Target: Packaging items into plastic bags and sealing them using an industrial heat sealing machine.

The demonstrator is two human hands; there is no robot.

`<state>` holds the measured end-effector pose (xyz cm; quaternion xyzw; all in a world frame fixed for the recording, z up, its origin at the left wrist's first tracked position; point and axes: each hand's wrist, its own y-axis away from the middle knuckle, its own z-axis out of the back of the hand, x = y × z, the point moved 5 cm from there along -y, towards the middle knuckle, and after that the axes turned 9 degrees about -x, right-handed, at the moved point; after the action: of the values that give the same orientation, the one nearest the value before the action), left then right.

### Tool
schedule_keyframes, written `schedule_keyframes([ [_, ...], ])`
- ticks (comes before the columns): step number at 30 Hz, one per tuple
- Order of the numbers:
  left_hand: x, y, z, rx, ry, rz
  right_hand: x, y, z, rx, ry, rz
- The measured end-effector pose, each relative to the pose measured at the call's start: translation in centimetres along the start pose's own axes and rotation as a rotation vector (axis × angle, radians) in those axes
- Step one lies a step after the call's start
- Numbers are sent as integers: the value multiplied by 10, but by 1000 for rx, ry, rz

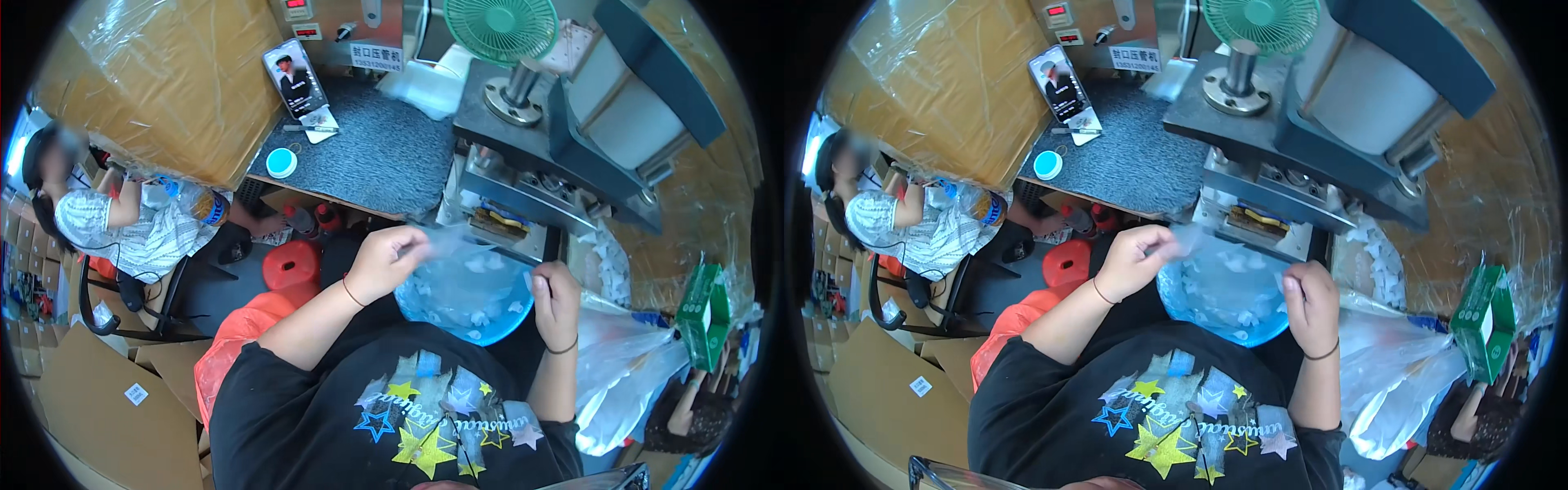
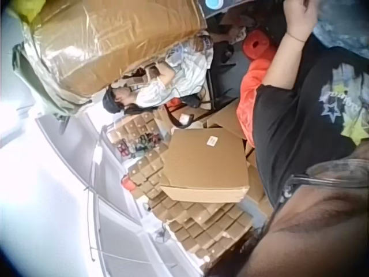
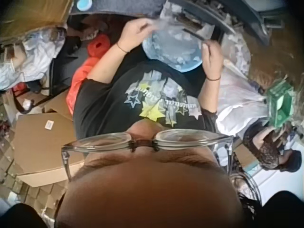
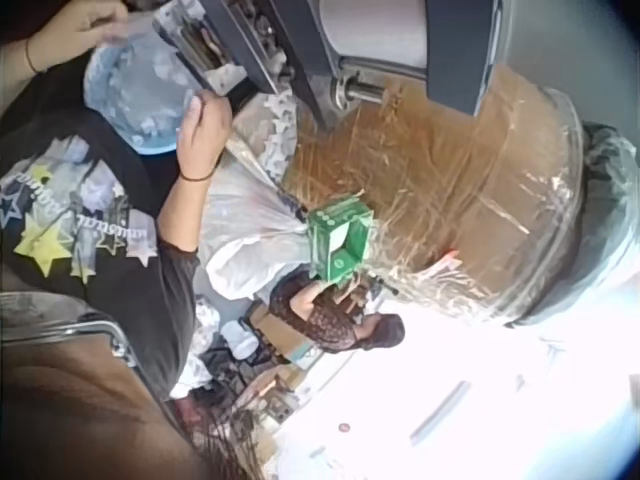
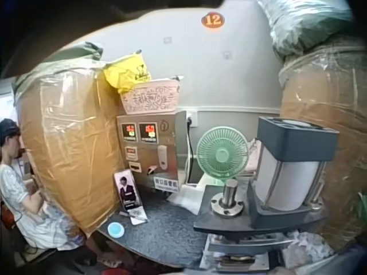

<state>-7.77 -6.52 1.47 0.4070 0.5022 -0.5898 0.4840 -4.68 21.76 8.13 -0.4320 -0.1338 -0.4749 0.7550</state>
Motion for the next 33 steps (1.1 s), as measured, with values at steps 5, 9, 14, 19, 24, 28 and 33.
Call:
schedule_keyframes([
  [5, -26, 20, -48, 270, -139, -124, 18, -15, 2, -301, -316, -228],
  [9, -7, 39, -83, 422, 260, 200, 37, -24, 1, -130, -112, -81],
  [14, 2, 62, -110, 696, 517, 596, 23, -14, 17, 247, 26, 0],
  [19, 12, 58, -112, 668, 581, 722, 8, -17, 41, -45, 272, 20],
  [24, 19, 9, -104, 460, 673, 690, -8, 6, 45, -47, 88, -152],
  [28, 22, -11, -105, 417, 721, 721, -10, 18, 28, 47, 90, -83],
  [33, 25, -11, -99, 381, 703, 805, -18, 33, 20, 218, -17, -118],
])
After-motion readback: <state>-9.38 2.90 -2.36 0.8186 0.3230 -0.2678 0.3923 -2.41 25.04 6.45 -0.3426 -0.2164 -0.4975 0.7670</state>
